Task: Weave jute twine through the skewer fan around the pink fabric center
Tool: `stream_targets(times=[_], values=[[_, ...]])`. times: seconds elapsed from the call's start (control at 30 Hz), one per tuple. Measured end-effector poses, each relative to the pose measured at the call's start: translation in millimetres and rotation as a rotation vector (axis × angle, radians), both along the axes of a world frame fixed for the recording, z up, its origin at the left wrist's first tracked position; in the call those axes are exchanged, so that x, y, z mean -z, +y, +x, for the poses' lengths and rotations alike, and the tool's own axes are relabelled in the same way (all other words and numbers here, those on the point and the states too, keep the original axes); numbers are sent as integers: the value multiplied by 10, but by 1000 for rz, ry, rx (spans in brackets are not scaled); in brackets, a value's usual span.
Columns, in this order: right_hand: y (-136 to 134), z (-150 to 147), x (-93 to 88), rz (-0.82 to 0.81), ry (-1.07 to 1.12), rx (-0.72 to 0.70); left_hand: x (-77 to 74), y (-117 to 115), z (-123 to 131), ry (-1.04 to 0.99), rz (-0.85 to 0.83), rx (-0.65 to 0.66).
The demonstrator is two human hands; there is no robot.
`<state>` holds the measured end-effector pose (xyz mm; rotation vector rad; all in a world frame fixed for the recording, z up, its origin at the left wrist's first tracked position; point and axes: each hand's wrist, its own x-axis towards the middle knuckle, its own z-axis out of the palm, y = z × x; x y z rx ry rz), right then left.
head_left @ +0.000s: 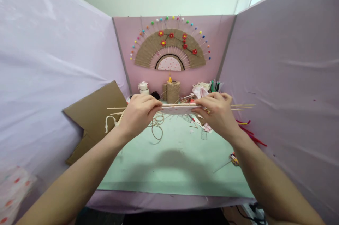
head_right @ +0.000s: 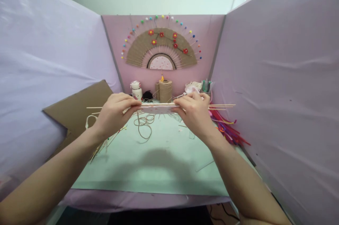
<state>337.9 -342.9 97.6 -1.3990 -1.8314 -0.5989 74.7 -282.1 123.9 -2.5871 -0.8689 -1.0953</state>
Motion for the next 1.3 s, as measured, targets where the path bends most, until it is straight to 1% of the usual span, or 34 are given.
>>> stream_targets(times=[0.07, 0.17, 0.23, 0.3, 0.33, 0.37, 0.4, 0.43, 0.47, 0.5, 0.53, 0.57, 0.6, 0.63, 0.67, 0.7, 0.73, 0.8, 0.87, 0.93, 1.03, 1.17, 1.3], values=[[32, -47, 142, 57, -4, 34, 164, 46, 10, -18, 54, -65], [119, -103, 467, 92, -19, 57, 532, 65, 48, -76, 37, -128], [173, -126, 683, 92, -21, 69, 807, -3, 90, -157, -7, -172], [202, -142, 845, 100, -17, 78, 1066, -142, 149, -317, -48, -224], [205, -147, 903, 111, -15, 80, 1180, -227, 187, -416, -95, -229], [201, -153, 947, 122, -15, 82, 1281, -311, 229, -509, -179, -206], [192, -158, 983, 130, -16, 84, 1365, -384, 277, -586, -315, -148], [180, -165, 1013, 133, -19, 86, 1432, -438, 328, -640, -515, -70], [165, -175, 1043, 129, -21, 88, 1480, -469, 382, -681, -766, 20], [150, -187, 1075, 120, -24, 89, 1511, -476, 438, -741, -1028, 120], [135, -203, 1111, 112, -27, 90, 1527, -461, 496, -824, -1238, 212], [121, -221, 1153, 104, -31, 89, 1532, -431, 556, -919, -1371, 303], [110, -241, 1199, 102, -35, 87, 1530, -394, 617, -1022, -1429, 392], [102, -261, 1249, 105, -39, 85, 1527, -356, 679, -1103, -1447, 480], [97, -282, 1299, 109, -43, 85, 1527, -324, 740, -1163, -1455, 536], [95, -300, 1347, 112, -43, 86, 1534, -300, 799, -1213, -1460, 553], [95, -316, 1390, 107, -41, 87, 1548, -286, 854, -1262, -1460, 542], [99, -340, 1458, 87, -27, 88, 1596, -279, 940, -1357, -1438, 469], [102, -352, 1493, 67, -12, 82, 1658, -287, 987, -1423, -1407, 406], [102, -355, 1501, 70, -6, 78, 1714, -295, 995, -1453, -1406, 375], [98, -353, 1493, 92, -16, 84, 1763, -298, 964, -1496, -1424, 363], [92, -344, 1489, 146, -30, 81, 1784, -292, 916, -1546, -1429, 388], [86, -342, 1494, 146, -42, 87, 1802, -279, 884, -1562, -1422, 348]])
